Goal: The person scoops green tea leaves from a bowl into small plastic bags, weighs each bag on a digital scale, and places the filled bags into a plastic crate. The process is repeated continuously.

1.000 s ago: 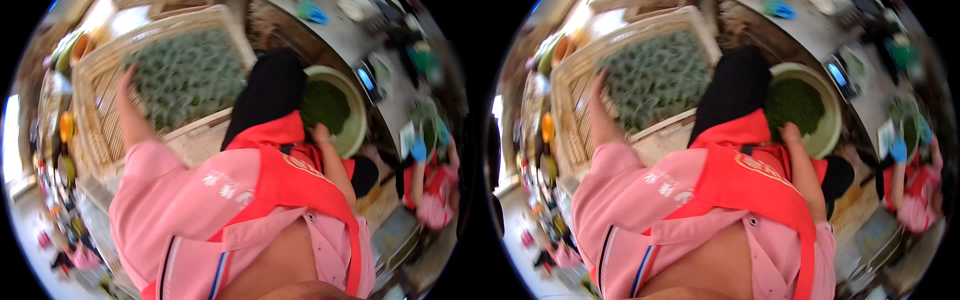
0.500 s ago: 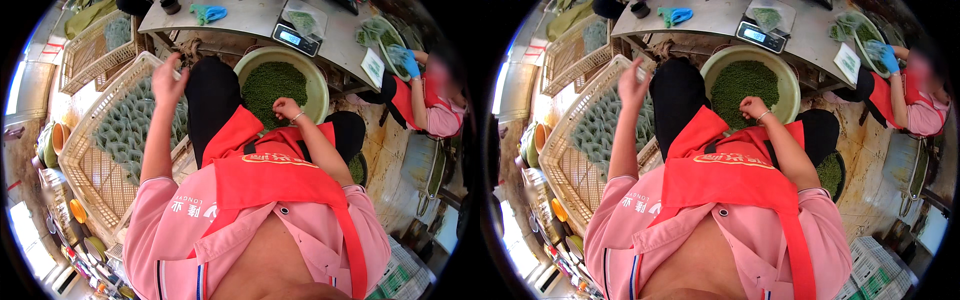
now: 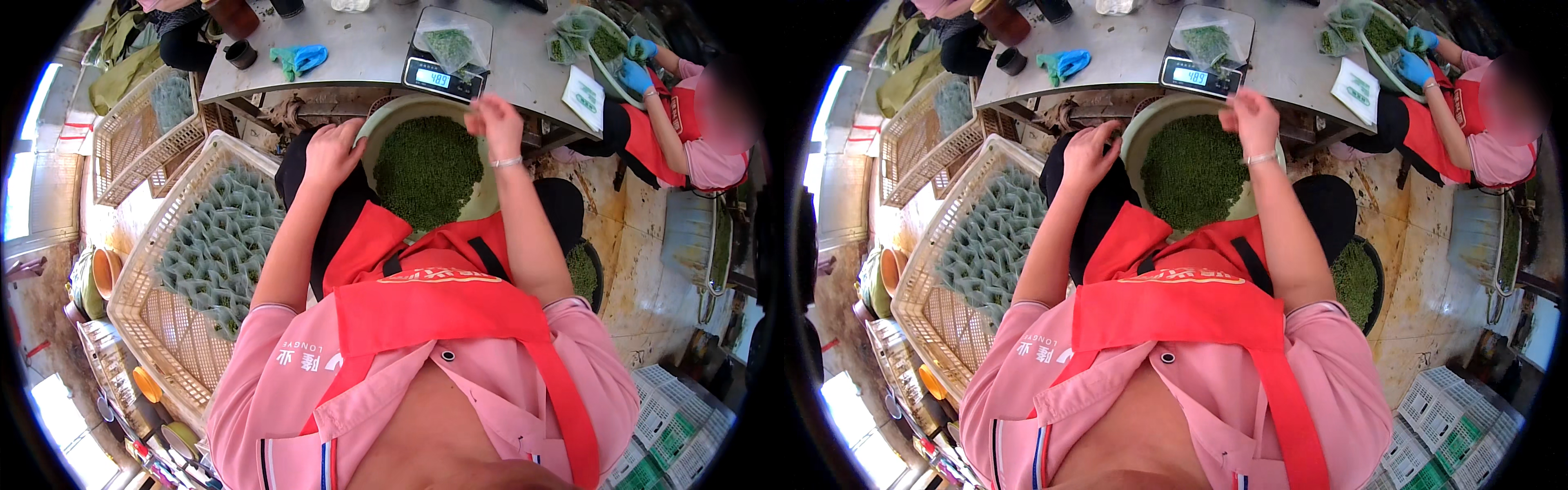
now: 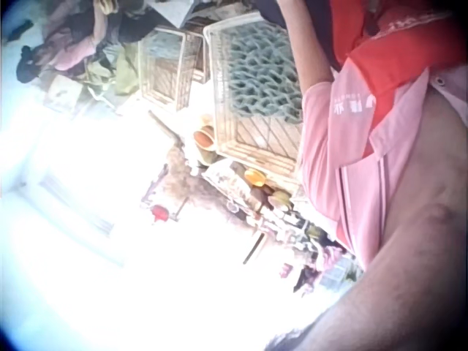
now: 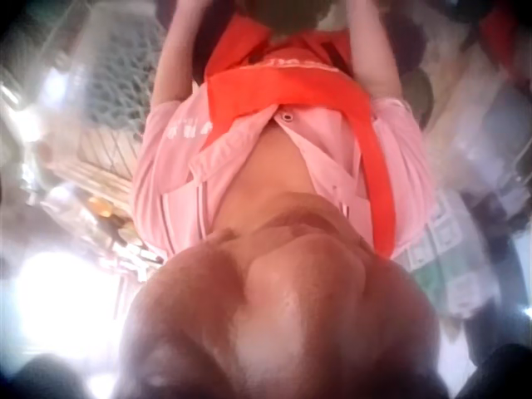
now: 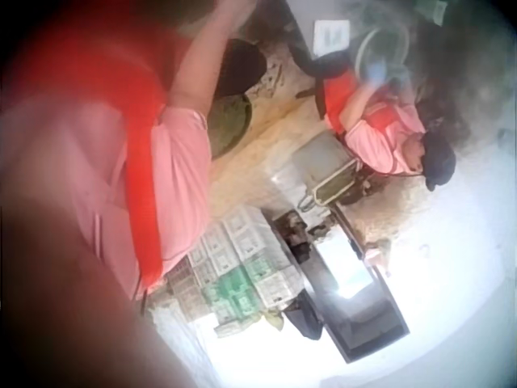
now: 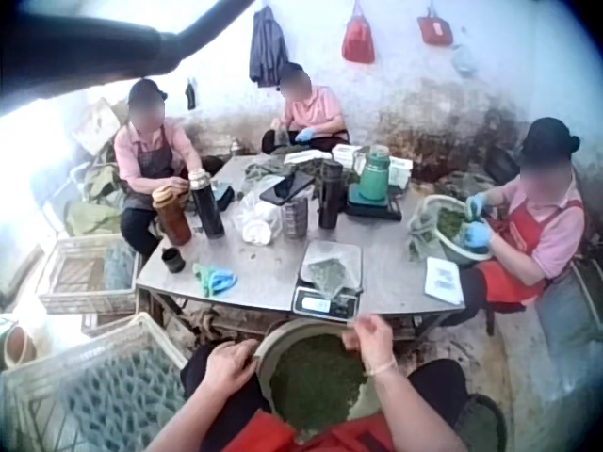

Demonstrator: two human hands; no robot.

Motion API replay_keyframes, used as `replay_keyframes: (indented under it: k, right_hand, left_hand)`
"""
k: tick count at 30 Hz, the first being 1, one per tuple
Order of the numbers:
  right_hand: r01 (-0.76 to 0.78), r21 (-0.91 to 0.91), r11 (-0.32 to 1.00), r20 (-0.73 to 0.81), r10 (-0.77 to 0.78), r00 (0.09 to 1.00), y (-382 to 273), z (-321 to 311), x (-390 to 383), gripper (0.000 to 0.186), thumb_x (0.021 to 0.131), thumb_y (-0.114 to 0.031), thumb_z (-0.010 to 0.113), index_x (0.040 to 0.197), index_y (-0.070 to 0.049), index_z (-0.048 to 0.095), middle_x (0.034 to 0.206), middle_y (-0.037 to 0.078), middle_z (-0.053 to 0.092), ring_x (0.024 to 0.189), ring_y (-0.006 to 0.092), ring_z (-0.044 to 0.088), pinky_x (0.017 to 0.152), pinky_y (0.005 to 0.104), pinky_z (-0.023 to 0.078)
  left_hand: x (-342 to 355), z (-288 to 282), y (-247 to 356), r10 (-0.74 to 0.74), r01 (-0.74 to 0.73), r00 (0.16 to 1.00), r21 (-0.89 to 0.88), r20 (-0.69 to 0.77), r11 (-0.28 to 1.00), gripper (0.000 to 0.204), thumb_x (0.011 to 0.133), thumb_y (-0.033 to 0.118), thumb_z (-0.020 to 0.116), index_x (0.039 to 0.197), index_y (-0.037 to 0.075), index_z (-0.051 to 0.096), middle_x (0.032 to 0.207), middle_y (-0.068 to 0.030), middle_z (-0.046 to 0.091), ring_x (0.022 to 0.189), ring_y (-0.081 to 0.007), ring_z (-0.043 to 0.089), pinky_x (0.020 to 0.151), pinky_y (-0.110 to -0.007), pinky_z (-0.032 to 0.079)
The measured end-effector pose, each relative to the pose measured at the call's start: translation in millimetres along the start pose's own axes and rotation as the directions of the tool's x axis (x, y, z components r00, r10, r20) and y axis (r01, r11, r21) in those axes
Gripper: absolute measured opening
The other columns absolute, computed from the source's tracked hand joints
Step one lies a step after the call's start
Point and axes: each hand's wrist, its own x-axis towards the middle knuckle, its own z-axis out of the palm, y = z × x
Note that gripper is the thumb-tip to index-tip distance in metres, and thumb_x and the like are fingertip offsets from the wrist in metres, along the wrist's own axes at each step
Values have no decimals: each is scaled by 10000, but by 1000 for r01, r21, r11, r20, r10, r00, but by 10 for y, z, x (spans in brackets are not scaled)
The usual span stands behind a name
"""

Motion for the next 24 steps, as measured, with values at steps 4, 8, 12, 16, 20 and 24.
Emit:
replay_keyframes:
  k: [4, 8, 12, 16, 20, 24]
  right_hand:
    - [-3, -871, 491, 264, 474, 840, 1046, -333, -183, 322, 854, -282, 557, 708, -4, 630, 673, 109, 651, 473, 176, 593, 459, 313, 487]
    - [308, -951, 8, 238, 655, 718, 1948, -396, -551, 434, 777, -383, 627, 994, -8, 655, 1052, 204, 624, 992, 321, 602, 852, 396, 486]
    - [555, -819, 150, 497, 668, 553, 2284, -191, -816, 368, 741, -276, 649, 1013, -28, 645, 999, 208, 634, 952, 317, 614, 826, 393, 494]
    - [363, -870, 334, 493, 611, 619, 2288, -136, -644, 304, 729, -146, 648, 1014, -44, 626, 823, 178, 656, 706, 234, 654, 632, 346, 537]
    - [-323, -619, 716, 409, 644, 646, 1381, -272, -434, 181, 773, -44, 630, 948, -4, 605, 716, 122, 631, 604, 158, 637, 537, 286, 541]
    - [-462, -257, 849, 434, 528, 730, 733, -469, -399, 127, 817, -29, 608, 942, -29, 587, 699, 66, 602, 611, 142, 624, 539, 274, 544]
  left_hand:
    - [45, 85, -3, -34, 32, 997, -25, -75, 999, 249, 768, 176, 641, 1004, 103, 613, 757, -71, 640, 749, -245, 629, 715, -352, 492]
    - [84, 164, 13, 16, -17, 998, -30, -54, 999, 232, 772, 169, 634, 993, 101, 613, 741, -59, 642, 757, -242, 632, 730, -355, 493]
    - [52, 174, -20, -27, 26, 997, -9, -67, 1000, 213, 773, 163, 633, 976, 103, 616, 739, -60, 646, 769, -239, 635, 726, -357, 494]
    - [16, 182, -40, -25, 24, 997, -15, -73, 1000, 209, 780, 172, 630, 976, 102, 617, 746, -60, 649, 756, -241, 635, 712, -357, 495]
    - [39, 163, 6, -41, 40, 999, -43, -31, 998, 209, 791, 188, 613, 980, 101, 610, 779, -78, 648, 767, -257, 635, 730, -363, 493]
    - [40, 188, 4, -82, 81, 996, -48, -33, 996, 202, 784, 188, 628, 968, 107, 621, 752, -68, 649, 726, -240, 633, 674, -349, 496]
